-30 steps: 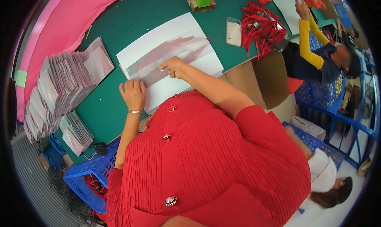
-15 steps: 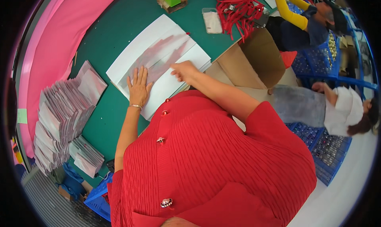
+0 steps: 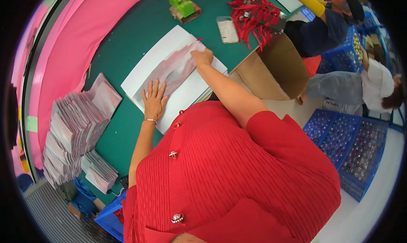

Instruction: The person packages ribbon cards by placing each one onto tissue paper, wrapping and folding the paper around it, securing it with tape from a dispenser, and stacking the wrapped packages on the table.

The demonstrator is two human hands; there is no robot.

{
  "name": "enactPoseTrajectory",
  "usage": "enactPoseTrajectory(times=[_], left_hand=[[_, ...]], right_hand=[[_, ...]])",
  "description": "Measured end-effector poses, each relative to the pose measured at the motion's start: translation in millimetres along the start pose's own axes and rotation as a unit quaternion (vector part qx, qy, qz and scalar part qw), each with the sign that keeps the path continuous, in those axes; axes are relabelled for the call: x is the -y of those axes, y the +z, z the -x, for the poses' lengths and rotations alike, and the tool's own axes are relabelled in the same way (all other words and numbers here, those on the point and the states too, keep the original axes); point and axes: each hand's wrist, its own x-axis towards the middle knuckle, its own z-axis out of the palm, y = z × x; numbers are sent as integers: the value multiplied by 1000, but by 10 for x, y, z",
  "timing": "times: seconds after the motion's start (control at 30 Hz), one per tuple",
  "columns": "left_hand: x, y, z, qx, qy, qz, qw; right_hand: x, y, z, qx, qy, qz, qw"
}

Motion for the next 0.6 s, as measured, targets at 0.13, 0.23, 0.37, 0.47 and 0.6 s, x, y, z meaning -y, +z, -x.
enactPoseTrajectory(times=[0.13, 0.23, 0.37, 0.47, 0.6], left_hand=[[43, 12, 31, -8, 4, -17, 1000], [28, 11, 28, -11, 6, -16, 1000], [25, 35, 41, -9, 15, 11, 1000], [211, 89, 119, -29, -7, 186, 982], [279, 258, 368, -349, -168, 519, 762]], right_hand=[[200, -39, 366, 152, -72, -156, 973], [193, 155, 591, 228, -179, -24, 957], [-109, 512, 960, 363, -325, -14, 873], [-452, 656, 1117, 385, -346, 178, 837], [-553, 743, 1195, 348, -486, 288, 748]])
